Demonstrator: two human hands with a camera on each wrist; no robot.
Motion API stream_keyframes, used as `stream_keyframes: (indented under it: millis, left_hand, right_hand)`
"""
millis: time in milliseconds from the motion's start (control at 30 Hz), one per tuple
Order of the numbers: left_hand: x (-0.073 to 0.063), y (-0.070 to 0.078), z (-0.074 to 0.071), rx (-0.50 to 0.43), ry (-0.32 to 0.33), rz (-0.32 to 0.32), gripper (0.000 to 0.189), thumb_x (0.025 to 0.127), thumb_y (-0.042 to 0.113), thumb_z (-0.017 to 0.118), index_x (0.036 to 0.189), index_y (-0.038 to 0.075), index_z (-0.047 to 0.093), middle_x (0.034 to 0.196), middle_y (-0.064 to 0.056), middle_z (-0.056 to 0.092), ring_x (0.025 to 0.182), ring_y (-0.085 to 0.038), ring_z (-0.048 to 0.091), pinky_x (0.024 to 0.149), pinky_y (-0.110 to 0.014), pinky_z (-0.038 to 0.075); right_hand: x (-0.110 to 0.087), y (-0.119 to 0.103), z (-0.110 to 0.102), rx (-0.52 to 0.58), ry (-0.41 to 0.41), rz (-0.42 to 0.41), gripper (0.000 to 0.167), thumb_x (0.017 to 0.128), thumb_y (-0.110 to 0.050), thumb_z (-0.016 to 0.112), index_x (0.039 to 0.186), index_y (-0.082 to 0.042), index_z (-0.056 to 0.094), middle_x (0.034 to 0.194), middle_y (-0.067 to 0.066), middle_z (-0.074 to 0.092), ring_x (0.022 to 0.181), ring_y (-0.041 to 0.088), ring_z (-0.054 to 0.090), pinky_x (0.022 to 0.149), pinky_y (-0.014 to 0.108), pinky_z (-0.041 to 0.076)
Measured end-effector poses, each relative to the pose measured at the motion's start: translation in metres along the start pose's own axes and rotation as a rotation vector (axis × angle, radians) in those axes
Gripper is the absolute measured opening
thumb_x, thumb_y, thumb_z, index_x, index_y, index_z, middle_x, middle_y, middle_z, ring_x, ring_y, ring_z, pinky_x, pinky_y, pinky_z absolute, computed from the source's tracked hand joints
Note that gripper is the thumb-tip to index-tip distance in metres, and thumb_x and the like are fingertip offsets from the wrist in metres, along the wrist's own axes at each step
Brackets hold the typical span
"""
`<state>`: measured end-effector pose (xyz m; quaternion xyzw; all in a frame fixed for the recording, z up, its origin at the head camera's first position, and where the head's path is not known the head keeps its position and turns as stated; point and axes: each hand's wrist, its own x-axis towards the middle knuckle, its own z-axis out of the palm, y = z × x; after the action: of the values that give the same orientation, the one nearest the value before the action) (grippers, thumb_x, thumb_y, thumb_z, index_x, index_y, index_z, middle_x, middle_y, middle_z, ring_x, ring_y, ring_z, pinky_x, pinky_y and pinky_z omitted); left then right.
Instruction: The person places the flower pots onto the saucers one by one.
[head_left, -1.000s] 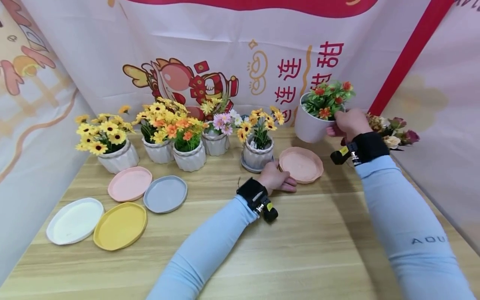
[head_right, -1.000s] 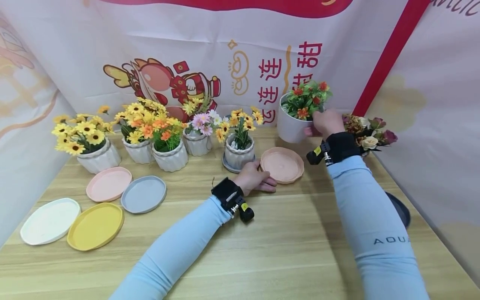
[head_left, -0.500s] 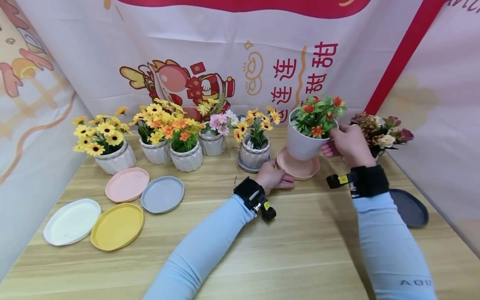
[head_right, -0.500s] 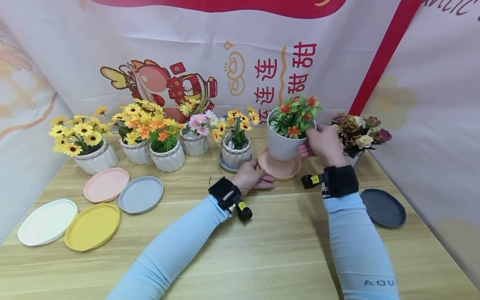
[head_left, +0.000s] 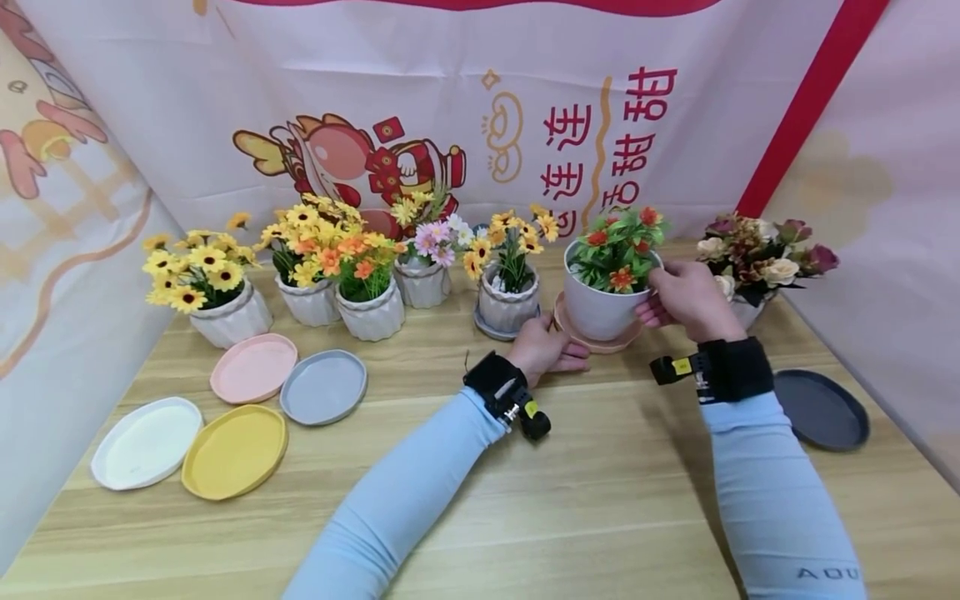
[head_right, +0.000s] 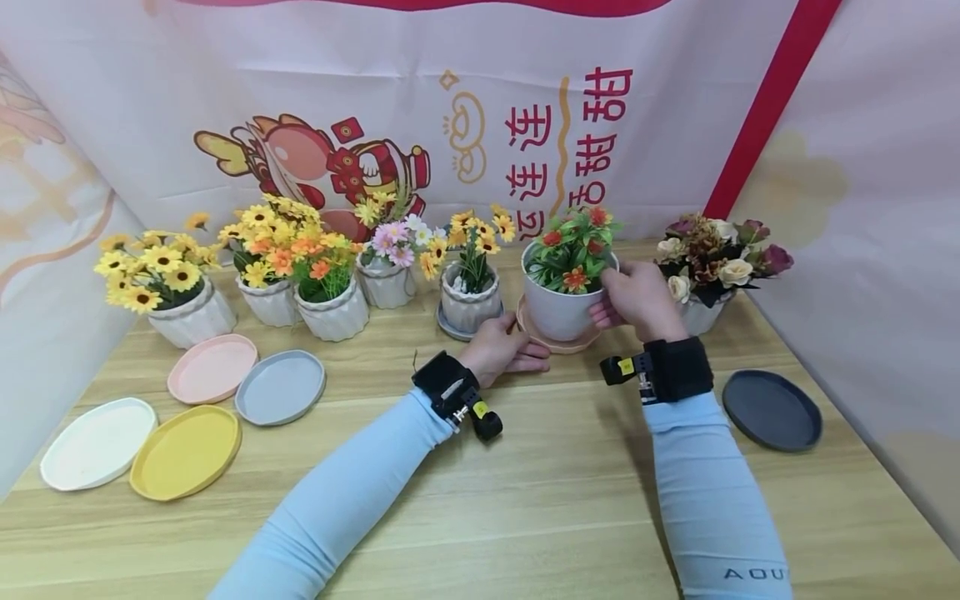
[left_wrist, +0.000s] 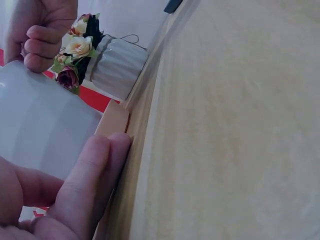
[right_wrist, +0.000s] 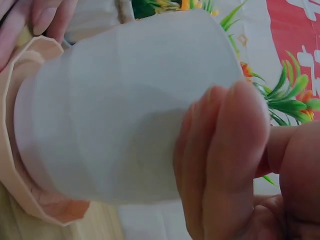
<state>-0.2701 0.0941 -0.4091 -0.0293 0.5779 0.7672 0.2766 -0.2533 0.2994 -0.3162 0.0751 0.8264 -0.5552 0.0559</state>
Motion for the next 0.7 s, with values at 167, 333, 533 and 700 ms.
stream_keyframes:
  millis: [167,333,533,700]
  left_hand:
    - [0.001,-0.001,0.000,-0.008,-0.003,0.011,0.068,0.098,-0.008,0.040,0.159,0.008,0.013,0.097,-0.033,0.068,0.093,-0.044,0.068,0.077,-0.043,0.060]
    - [-0.001,0.001,-0.001,-0.005,0.003,0.022,0.068,0.096,-0.009,0.042,0.157,0.010,0.022,0.099,-0.031,0.068,0.096,-0.043,0.068,0.077,-0.042,0.060]
    - [-0.002,0.003,0.001,-0.022,0.009,0.012,0.070,0.094,-0.011,0.044,0.157,0.009,0.023,0.102,-0.029,0.068,0.102,-0.044,0.065,0.079,-0.042,0.060]
    - [-0.001,0.002,0.001,-0.038,0.012,0.012,0.073,0.093,-0.012,0.044,0.158,0.009,0.018,0.103,-0.029,0.068,0.101,-0.042,0.066,0.078,-0.041,0.060]
  right_hand:
    - [0.006,0.006,-0.003,0.025,-0.012,0.003,0.055,0.104,-0.019,0.034,0.151,0.007,0.026,0.071,0.006,0.066,0.059,0.013,0.066,0.060,0.032,0.060]
    - [0.011,0.008,-0.004,0.069,-0.025,-0.004,0.056,0.103,-0.020,0.035,0.154,0.003,0.024,0.070,0.004,0.066,0.059,0.013,0.066,0.060,0.033,0.060]
    - [0.013,0.010,-0.004,0.093,-0.021,-0.009,0.059,0.103,-0.022,0.036,0.155,0.001,0.021,0.069,0.003,0.066,0.058,0.012,0.066,0.059,0.031,0.060]
    - [0.017,0.013,-0.002,0.109,-0.012,-0.004,0.061,0.104,-0.024,0.036,0.156,0.001,0.019,0.069,0.001,0.066,0.059,0.011,0.065,0.060,0.029,0.060]
